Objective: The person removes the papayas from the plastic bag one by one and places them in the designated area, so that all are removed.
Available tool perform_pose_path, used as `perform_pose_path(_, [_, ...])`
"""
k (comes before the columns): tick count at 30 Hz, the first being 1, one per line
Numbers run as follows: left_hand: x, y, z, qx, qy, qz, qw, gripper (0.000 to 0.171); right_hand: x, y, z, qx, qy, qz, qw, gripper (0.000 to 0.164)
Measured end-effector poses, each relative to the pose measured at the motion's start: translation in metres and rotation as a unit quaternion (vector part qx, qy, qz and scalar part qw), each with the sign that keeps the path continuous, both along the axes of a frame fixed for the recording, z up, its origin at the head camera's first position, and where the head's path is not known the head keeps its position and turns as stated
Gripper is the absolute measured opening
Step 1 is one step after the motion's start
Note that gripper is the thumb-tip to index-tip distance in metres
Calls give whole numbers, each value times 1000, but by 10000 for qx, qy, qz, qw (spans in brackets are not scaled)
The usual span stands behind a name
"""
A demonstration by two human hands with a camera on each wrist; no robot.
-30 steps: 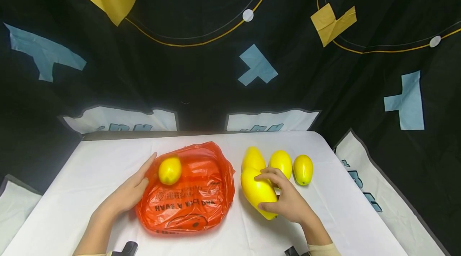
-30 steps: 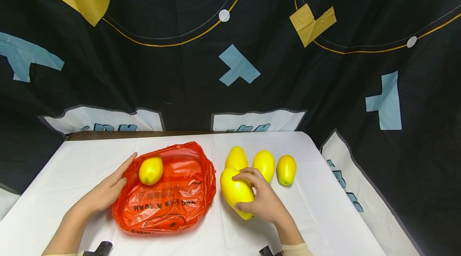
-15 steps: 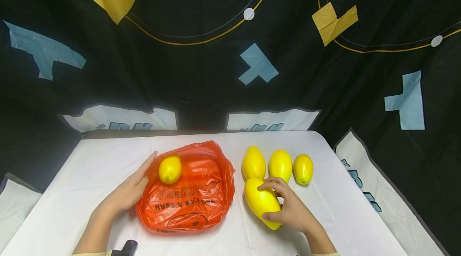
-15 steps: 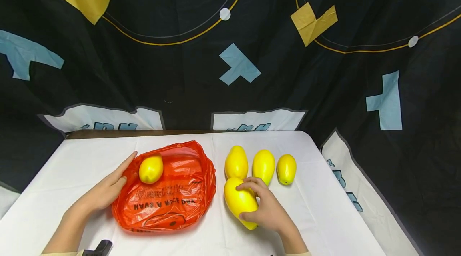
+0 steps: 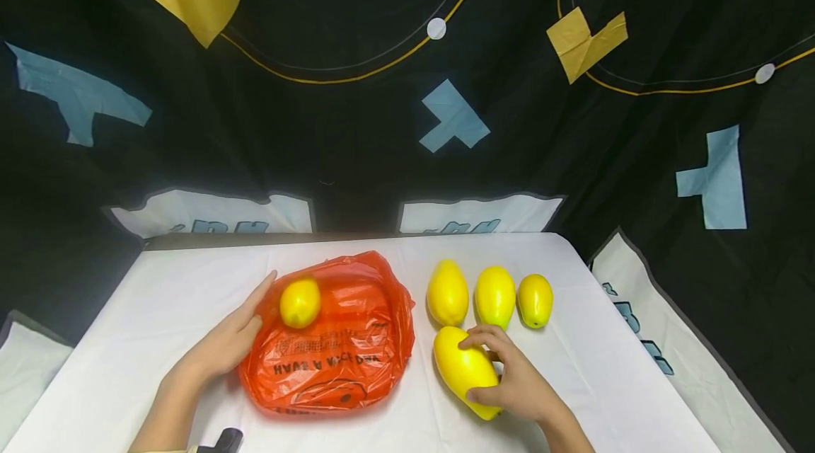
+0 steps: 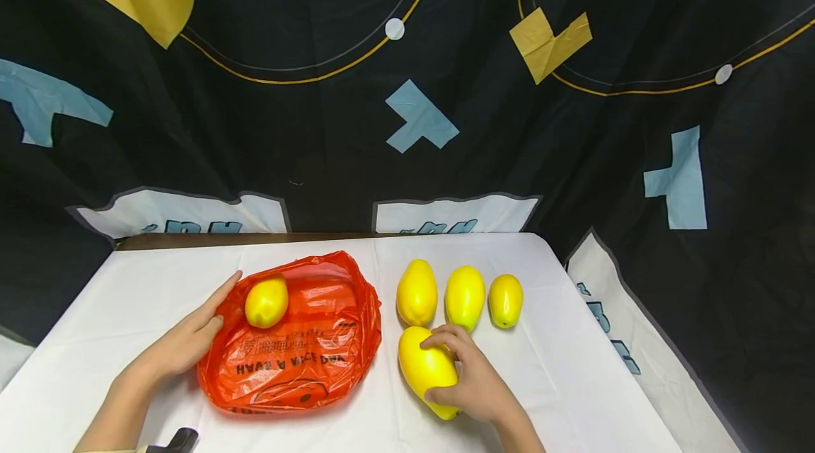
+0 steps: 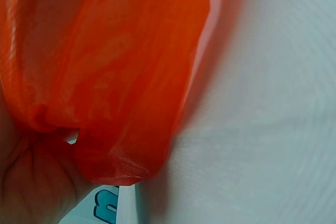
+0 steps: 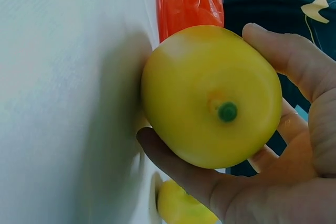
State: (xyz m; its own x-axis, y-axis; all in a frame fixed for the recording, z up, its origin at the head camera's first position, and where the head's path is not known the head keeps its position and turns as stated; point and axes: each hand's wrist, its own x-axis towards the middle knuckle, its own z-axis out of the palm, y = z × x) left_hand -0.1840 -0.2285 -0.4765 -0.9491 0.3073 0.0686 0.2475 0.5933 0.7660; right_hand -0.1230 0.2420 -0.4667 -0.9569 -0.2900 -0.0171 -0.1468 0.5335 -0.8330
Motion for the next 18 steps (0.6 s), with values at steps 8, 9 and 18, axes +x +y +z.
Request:
perform_pose_path(8, [1,0,1,12,-31,21,10000,70,2,3,2,-41,-208,-114,9997,63])
perform_pose_path(9, [1,0,0,7,-46,27,10000,70,2,3,2,-68,-214,-135,9997,62])
perform_pose_path(18, [0,0,1,12,-28,1,10000,68,4,6,4,-309,-88,-217,9992,56])
